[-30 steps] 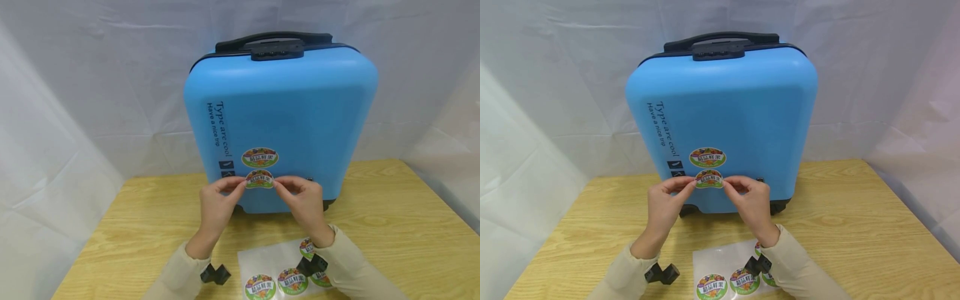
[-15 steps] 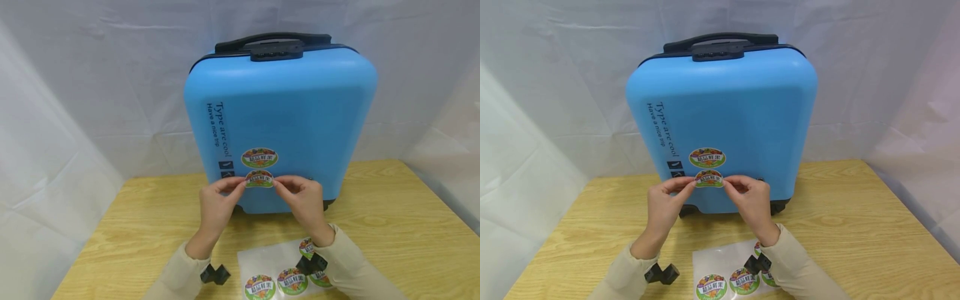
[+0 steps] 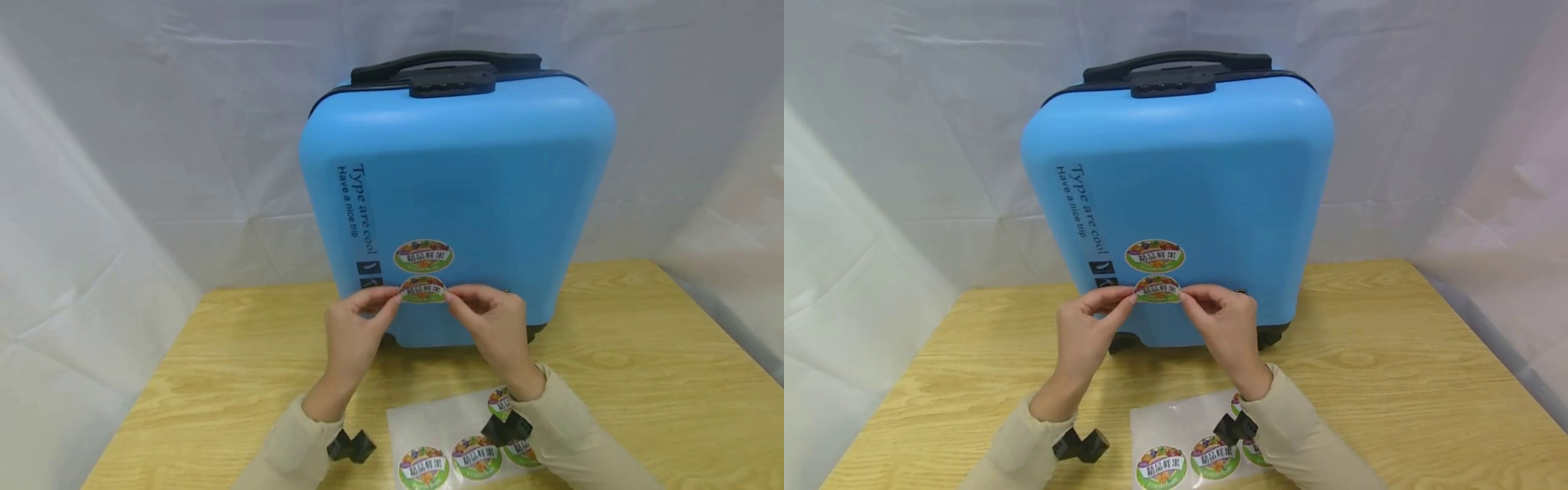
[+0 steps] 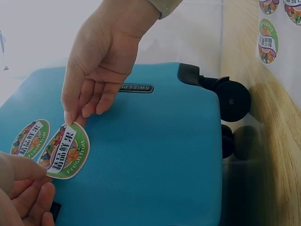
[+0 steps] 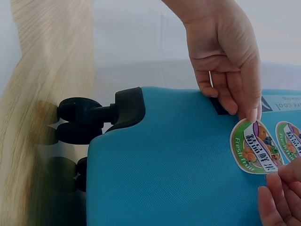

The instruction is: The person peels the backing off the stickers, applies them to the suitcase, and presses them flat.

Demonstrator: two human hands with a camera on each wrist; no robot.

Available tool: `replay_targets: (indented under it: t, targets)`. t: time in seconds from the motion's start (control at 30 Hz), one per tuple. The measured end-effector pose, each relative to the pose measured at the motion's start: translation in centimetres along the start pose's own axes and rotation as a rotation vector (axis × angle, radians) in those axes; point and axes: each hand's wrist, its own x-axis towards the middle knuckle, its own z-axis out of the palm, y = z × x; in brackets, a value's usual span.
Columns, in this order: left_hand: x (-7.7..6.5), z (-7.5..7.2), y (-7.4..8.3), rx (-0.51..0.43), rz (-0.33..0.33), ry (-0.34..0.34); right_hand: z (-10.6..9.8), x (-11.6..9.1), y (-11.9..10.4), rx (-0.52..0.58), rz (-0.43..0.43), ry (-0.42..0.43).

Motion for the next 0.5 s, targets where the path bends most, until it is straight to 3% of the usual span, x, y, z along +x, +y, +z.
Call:
replay_targets:
  t: [0.5]
  targets:
    - [0.01, -0.1, 0.18, 0.093, 0.07, 0.0, -0.09, 0.14, -0.02, 0.003, 0.009, -0.002]
